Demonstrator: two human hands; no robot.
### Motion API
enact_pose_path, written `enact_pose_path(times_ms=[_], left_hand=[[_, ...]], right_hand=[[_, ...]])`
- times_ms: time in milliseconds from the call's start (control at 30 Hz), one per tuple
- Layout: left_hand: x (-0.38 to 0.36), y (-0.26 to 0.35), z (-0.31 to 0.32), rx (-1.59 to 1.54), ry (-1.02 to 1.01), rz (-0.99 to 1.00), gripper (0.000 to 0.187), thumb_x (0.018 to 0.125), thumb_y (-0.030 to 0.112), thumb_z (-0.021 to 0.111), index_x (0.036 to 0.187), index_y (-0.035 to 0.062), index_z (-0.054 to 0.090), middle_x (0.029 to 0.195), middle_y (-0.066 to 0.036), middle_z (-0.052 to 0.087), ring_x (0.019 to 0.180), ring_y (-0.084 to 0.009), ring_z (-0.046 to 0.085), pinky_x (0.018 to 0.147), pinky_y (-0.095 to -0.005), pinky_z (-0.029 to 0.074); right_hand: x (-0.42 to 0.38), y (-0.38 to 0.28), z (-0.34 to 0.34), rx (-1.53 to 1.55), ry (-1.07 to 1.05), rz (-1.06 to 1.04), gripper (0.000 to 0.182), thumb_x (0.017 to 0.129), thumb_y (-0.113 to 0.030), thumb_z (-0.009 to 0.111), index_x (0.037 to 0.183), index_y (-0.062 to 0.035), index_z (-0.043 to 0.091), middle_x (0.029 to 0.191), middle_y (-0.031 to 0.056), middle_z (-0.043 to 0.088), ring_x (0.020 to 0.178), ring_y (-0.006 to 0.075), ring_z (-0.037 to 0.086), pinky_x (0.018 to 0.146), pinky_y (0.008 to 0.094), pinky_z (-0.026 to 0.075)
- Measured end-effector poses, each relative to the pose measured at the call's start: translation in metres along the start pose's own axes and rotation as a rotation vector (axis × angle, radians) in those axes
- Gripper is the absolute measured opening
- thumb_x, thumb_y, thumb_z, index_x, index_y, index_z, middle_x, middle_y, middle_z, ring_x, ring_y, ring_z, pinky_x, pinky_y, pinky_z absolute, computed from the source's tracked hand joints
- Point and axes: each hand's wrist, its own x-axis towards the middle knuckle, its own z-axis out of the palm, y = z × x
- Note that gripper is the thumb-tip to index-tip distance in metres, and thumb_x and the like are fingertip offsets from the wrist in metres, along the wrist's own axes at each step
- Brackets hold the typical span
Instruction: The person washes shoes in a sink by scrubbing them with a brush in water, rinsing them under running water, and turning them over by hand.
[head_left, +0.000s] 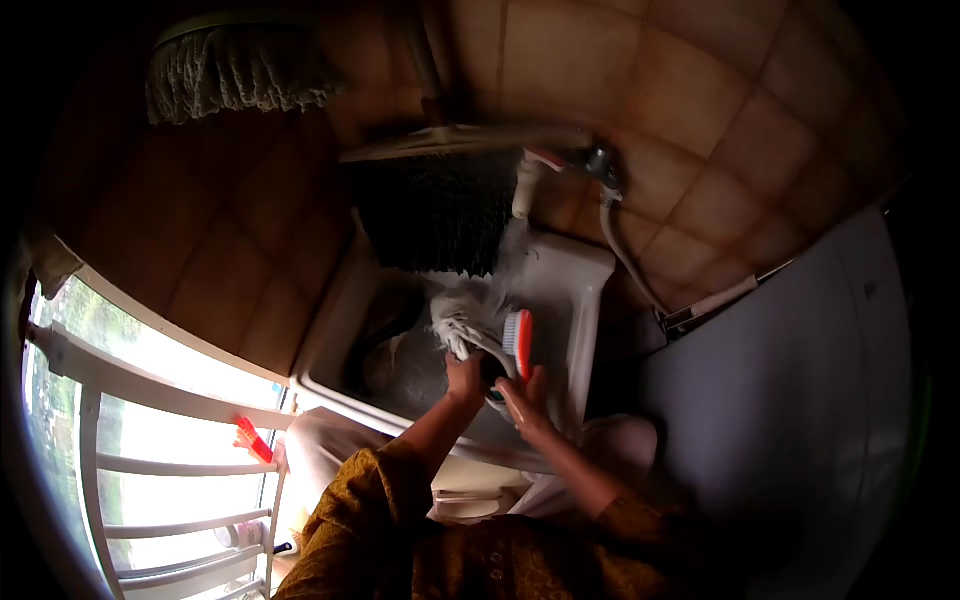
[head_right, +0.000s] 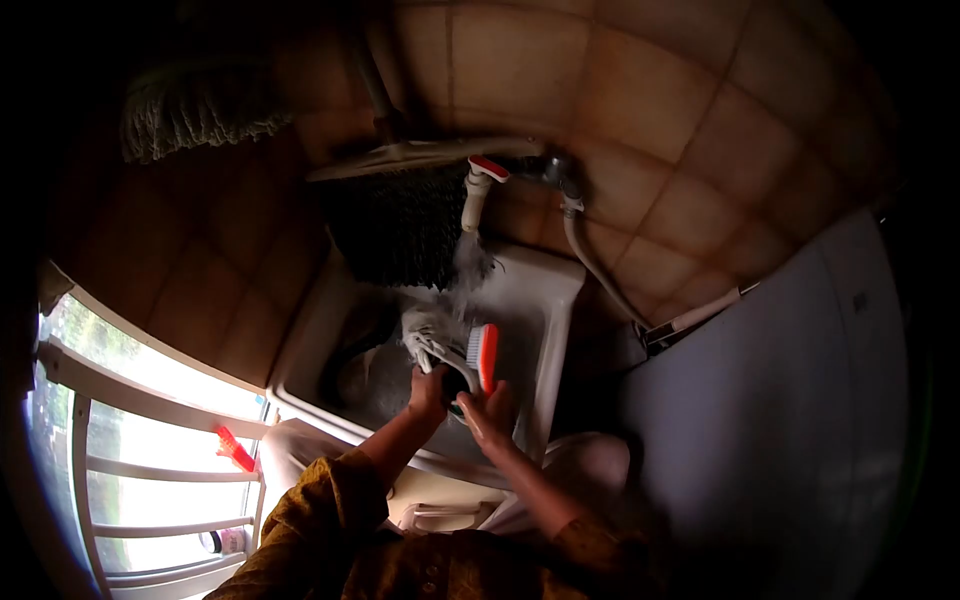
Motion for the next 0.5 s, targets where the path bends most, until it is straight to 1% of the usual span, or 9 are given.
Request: enact_pose_path(times_ms=[33, 67, 167, 200, 233, 300, 333, 367, 500], left_hand=[[-0.003, 0.002, 0.001, -0.025, 0.039, 0.057, 0.048, 0.075, 0.0, 0.053, 0.12, 0.0057, 0.037, 0.105, -0.012, 0.053, 0.092, -0.0263, 0.057, 0.075, -0.0336, 0.049], [-0.001, -0.002, -0.005, 0.04, 0.115, 0.163, 0.05, 0.076, -0.001, 0.051, 0.123, 0.0057, 0.036, 0.107, -0.012, 0.053, 0.095, -0.0261, 0.056, 0.079, -0.0327, 0.047], [-0.011, 0.007, -0.012, 0.054, 0.171, 0.409, 0.059, 0.078, -0.003, 0.047, 0.134, 0.0057, 0.029, 0.114, -0.013, 0.052, 0.106, -0.0257, 0.051, 0.089, -0.0309, 0.041], [0.01, -0.006, -0.035, 0.309, 0.205, 0.526, 0.067, 0.075, -0.004, 0.049, 0.137, 0.0086, 0.026, 0.117, -0.019, 0.049, 0.108, -0.0318, 0.048, 0.092, -0.0337, 0.038], [0.012, 0.001, -0.036, 0.303, 0.206, 0.533, 0.067, 0.075, -0.004, 0.049, 0.137, 0.0086, 0.026, 0.117, -0.019, 0.049, 0.108, -0.0318, 0.048, 0.092, -0.0337, 0.038], [0.011, 0.009, -0.039, 0.788, 0.161, 0.593, 0.075, 0.072, -0.004, 0.052, 0.139, 0.0121, 0.024, 0.115, -0.025, 0.046, 0.104, -0.0391, 0.048, 0.092, -0.0377, 0.038], [-0.005, 0.024, -0.025, 0.904, 0.196, 0.629, 0.079, 0.069, -0.004, 0.053, 0.139, 0.0158, 0.025, 0.108, -0.028, 0.046, 0.098, -0.043, 0.047, 0.09, -0.0406, 0.038], [-0.009, 0.027, -0.021, 0.973, 0.187, 0.635, 0.078, 0.07, -0.003, 0.051, 0.14, 0.0166, 0.024, 0.104, -0.027, 0.047, 0.097, -0.0427, 0.047, 0.089, -0.0415, 0.038], [-0.006, 0.035, -0.024, 1.091, 0.17, 0.649, 0.076, 0.072, -0.001, 0.049, 0.14, 0.0211, 0.023, 0.103, -0.023, 0.048, 0.095, -0.041, 0.047, 0.086, -0.0447, 0.038]], right_hand=[[-0.002, -0.008, 0.004, -0.025, 0.003, 0.037, 0.053, 0.061, -0.029, 0.07, 0.088, 0.0067, 0.042, 0.08, 0.014, 0.047, 0.071, 0.0241, 0.049, 0.065, 0.0377, 0.042], [-0.007, -0.04, -0.004, 0.137, -0.137, 0.12, 0.05, 0.068, -0.033, 0.068, 0.09, 0.0018, 0.041, 0.079, 0.0094, 0.044, 0.075, 0.0187, 0.047, 0.068, 0.0347, 0.04], [0.006, -0.034, -0.004, 0.048, -0.319, 0.137, 0.053, 0.071, -0.04, 0.068, 0.089, 0.0018, 0.041, 0.077, 0.01, 0.046, 0.072, 0.0203, 0.049, 0.066, 0.0373, 0.041], [0.014, -0.031, -0.005, -0.092, -0.404, 0.151, 0.053, 0.073, -0.042, 0.068, 0.089, 0.0013, 0.042, 0.079, 0.0131, 0.051, 0.071, 0.0244, 0.054, 0.066, 0.0408, 0.042], [0.02, -0.027, 0.0, -0.094, -0.406, 0.142, 0.053, 0.073, -0.042, 0.068, 0.089, 0.0013, 0.042, 0.079, 0.0131, 0.051, 0.071, 0.0244, 0.054, 0.066, 0.0408, 0.042], [0.024, -0.013, 0.01, -0.225, -0.373, 0.099, 0.052, 0.073, -0.04, 0.068, 0.092, 0.0017, 0.043, 0.085, 0.0183, 0.054, 0.077, 0.0309, 0.056, 0.068, 0.0425, 0.042], [0.025, -0.005, 0.02, -0.277, -0.262, 0.015, 0.048, 0.071, -0.033, 0.069, 0.092, 0.0032, 0.045, 0.085, 0.0246, 0.053, 0.078, 0.0385, 0.057, 0.066, 0.0414, 0.045], [0.031, 0.003, 0.027, -0.271, -0.264, 0.016, 0.048, 0.071, -0.033, 0.069, 0.092, 0.0032, 0.045, 0.085, 0.0246, 0.053, 0.078, 0.0385, 0.057, 0.066, 0.0414, 0.045], [0.056, 0.008, 0.051, -0.18, -0.124, 0.024, 0.042, 0.067, -0.013, 0.062, 0.101, 0.0057, 0.046, 0.099, 0.0299, 0.05, 0.095, 0.0426, 0.051, 0.083, 0.0449, 0.04]])
